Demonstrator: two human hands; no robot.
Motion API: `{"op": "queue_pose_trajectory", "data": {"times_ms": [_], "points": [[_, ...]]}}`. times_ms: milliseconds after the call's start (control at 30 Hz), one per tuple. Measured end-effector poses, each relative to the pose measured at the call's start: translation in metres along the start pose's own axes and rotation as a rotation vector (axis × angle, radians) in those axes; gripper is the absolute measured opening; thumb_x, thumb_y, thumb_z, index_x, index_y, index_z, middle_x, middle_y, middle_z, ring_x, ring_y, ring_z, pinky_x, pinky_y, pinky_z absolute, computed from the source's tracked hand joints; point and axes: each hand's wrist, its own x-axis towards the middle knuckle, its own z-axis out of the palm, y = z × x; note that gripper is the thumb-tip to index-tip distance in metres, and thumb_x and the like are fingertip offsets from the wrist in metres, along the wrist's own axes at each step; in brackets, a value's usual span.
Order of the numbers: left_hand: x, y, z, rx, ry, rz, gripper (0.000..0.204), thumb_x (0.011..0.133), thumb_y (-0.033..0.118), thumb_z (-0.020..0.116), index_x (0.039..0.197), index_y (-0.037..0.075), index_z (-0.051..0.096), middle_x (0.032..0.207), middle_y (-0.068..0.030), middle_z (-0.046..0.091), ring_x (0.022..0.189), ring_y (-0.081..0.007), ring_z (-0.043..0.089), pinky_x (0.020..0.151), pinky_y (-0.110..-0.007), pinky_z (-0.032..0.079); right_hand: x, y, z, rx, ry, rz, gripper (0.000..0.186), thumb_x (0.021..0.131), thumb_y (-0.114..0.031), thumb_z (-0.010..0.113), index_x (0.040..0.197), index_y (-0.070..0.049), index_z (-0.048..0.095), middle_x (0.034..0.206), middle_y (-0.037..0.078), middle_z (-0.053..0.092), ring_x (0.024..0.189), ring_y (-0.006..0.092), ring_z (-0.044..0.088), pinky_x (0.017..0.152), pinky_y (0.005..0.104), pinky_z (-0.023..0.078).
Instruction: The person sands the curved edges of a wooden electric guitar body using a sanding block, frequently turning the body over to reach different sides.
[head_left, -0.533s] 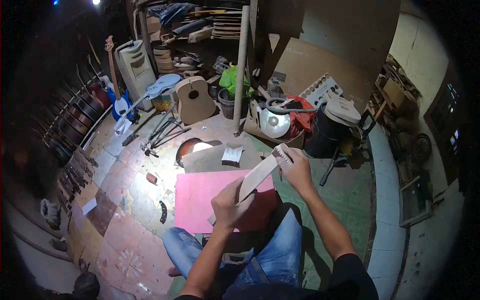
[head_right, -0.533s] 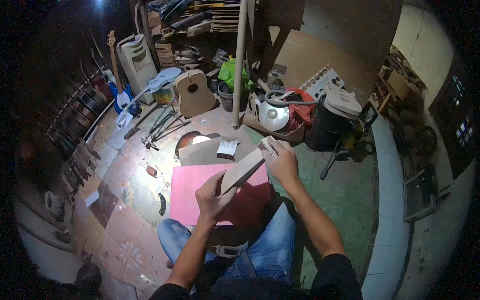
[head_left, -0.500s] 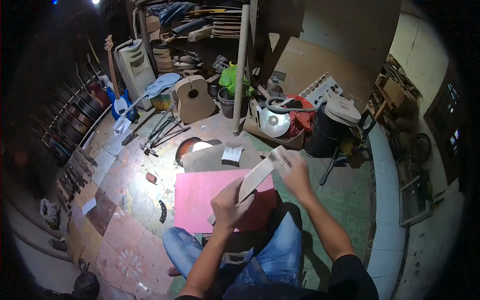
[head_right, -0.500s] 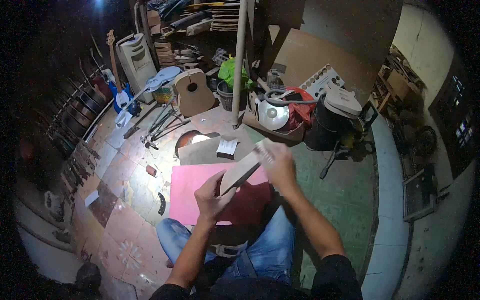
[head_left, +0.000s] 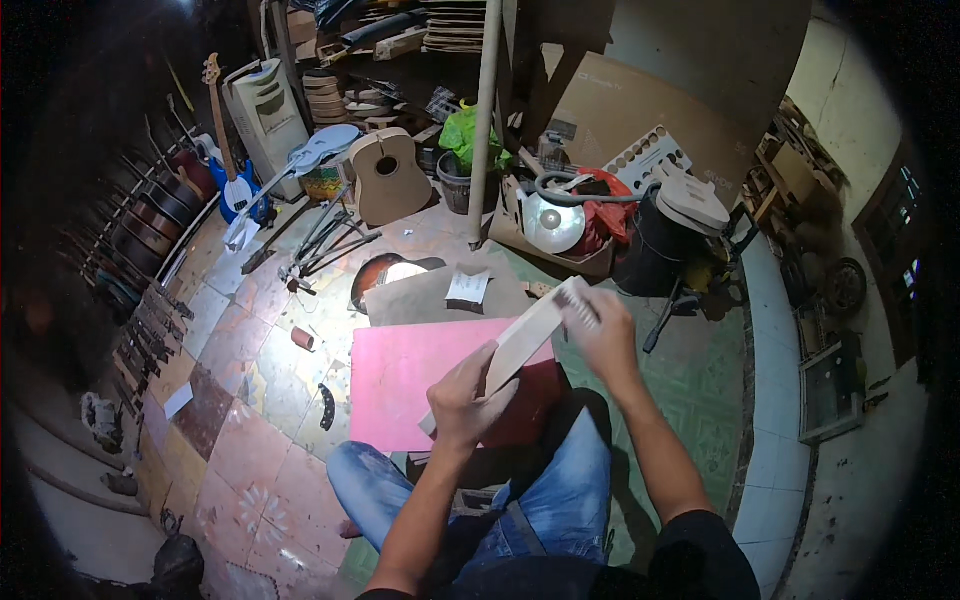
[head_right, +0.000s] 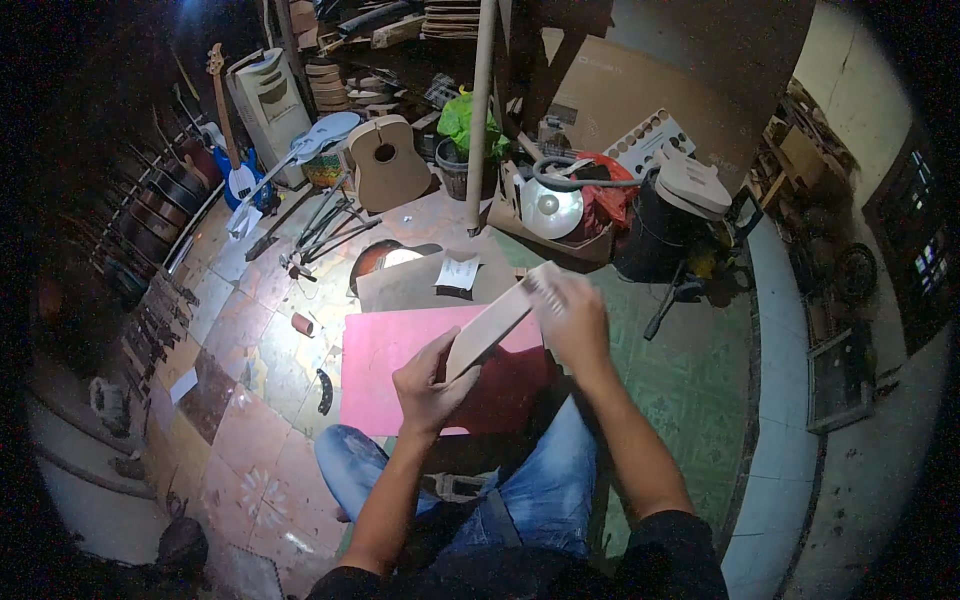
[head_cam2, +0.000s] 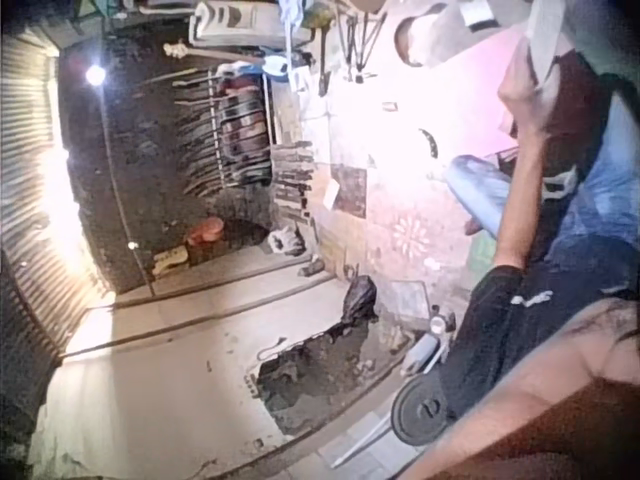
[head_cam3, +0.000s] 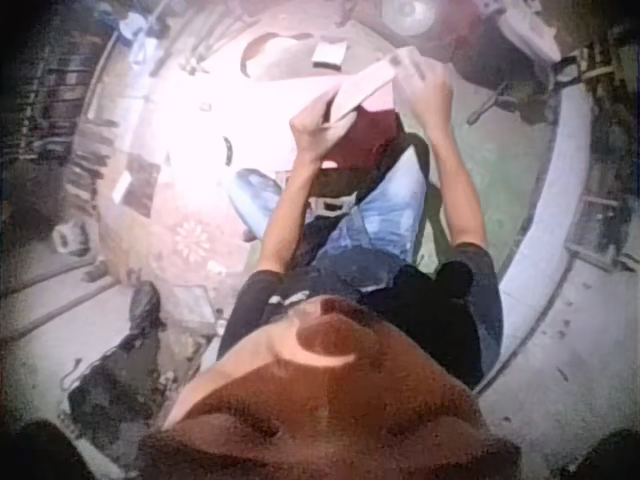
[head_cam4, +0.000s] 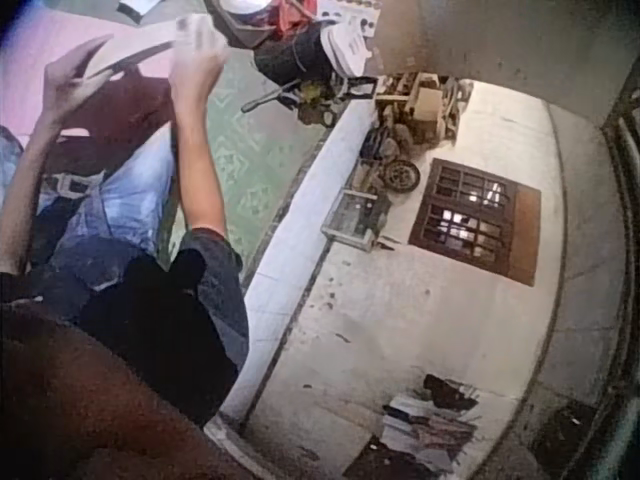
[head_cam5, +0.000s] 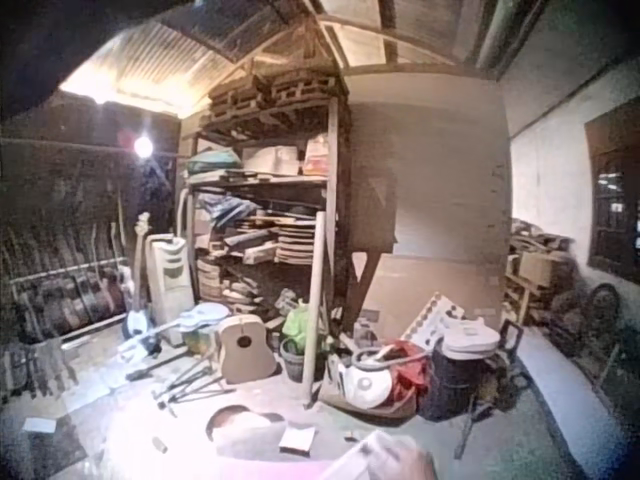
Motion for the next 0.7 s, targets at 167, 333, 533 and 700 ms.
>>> {"op": "queue_pose_trajectory", "data": {"times_ms": [167, 333, 533, 700], "points": [[-0.006, 0.000, -0.015, 0.014, -0.043, -0.055, 0.052, 0.072, 0.010, 0.087, 0.121, 0.001, 0.071, 0.105, -0.0158, 0.077, 0.095, -0.0241, 0.077, 0.084, -0.033, 0.060, -0.045, -0.051, -0.003, -0.071, -0.027, -0.179, 0.037, 0.087, -0.020, 0.074, 0.122, -0.008, 0.072, 0.111, 0.021, 0.066, 0.104, 0.0384, 0.063, 0.091, 0.0474, 0.052], [0.003, 0.011, 0.002, -0.026, -0.083, -0.001, 0.053, 0.073, 0.010, 0.087, 0.123, 0.002, 0.070, 0.104, -0.0160, 0.077, 0.094, -0.0237, 0.077, 0.082, -0.033, 0.060, -0.007, 0.006, -0.010, -0.032, 0.012, 0.159, 0.046, 0.084, -0.017, 0.078, 0.127, -0.004, 0.070, 0.115, 0.019, 0.068, 0.107, 0.0358, 0.065, 0.096, 0.0418, 0.051], [-0.011, 0.004, -0.007, -0.009, -0.069, -0.014, 0.052, 0.073, 0.010, 0.086, 0.122, 0.002, 0.070, 0.102, -0.0160, 0.077, 0.093, -0.0221, 0.077, 0.082, -0.032, 0.060, -0.037, -0.010, -0.001, -0.051, 0.007, -0.185, 0.041, 0.086, -0.022, 0.074, 0.122, -0.003, 0.070, 0.112, 0.018, 0.066, 0.103, 0.0387, 0.062, 0.091, 0.0475, 0.050], [-0.008, 0.005, -0.004, 0.001, -0.069, -0.014, 0.051, 0.074, 0.009, 0.086, 0.122, 0.001, 0.070, 0.103, -0.0157, 0.077, 0.094, -0.0223, 0.077, 0.083, -0.031, 0.060, -0.024, -0.007, -0.004, -0.129, 0.035, 0.036, 0.039, 0.086, -0.020, 0.075, 0.120, -0.003, 0.070, 0.108, 0.019, 0.067, 0.100, 0.0387, 0.064, 0.088, 0.0483, 0.052]]}}
